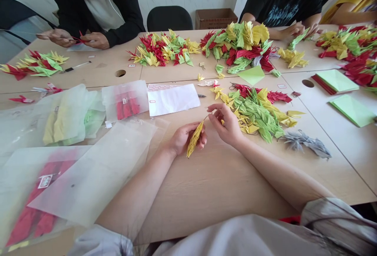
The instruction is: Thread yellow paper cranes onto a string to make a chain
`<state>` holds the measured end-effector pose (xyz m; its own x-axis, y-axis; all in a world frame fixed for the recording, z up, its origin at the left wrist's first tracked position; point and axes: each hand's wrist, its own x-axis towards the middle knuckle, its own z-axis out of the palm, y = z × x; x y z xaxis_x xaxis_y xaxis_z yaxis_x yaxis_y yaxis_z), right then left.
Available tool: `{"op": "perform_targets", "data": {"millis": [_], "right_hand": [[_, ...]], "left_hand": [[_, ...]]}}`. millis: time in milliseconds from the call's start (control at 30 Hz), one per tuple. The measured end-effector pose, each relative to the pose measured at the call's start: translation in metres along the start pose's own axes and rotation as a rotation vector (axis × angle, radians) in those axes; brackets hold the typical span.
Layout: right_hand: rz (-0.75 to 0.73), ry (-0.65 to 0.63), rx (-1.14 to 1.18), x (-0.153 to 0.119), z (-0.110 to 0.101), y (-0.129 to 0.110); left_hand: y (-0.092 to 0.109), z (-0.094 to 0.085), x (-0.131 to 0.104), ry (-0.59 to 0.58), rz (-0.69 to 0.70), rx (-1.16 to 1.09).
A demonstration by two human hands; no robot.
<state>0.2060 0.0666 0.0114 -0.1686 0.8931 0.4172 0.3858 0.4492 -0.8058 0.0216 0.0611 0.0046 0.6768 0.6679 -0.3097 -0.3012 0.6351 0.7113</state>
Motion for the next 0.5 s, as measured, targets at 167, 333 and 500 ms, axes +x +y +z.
{"op": "perform_targets", "data": {"millis": [167,333,500], "right_hand": [[-0.166,0.080,-0.090,0.002,-0.003,-0.002],[-0.223,0.145,-0.122,0.011,-0.015,-0.004],[-0.194,0.090,-0.174,0.016,-0.031,-0.005]], "left_hand": [[0.006,-0.003,0.002,0.000,-0.025,-0.032],[0.013,-0.001,0.002,0.254,0.111,0.402],[0.021,0.004,-0.004,0.474,0.365,1.092]]}}
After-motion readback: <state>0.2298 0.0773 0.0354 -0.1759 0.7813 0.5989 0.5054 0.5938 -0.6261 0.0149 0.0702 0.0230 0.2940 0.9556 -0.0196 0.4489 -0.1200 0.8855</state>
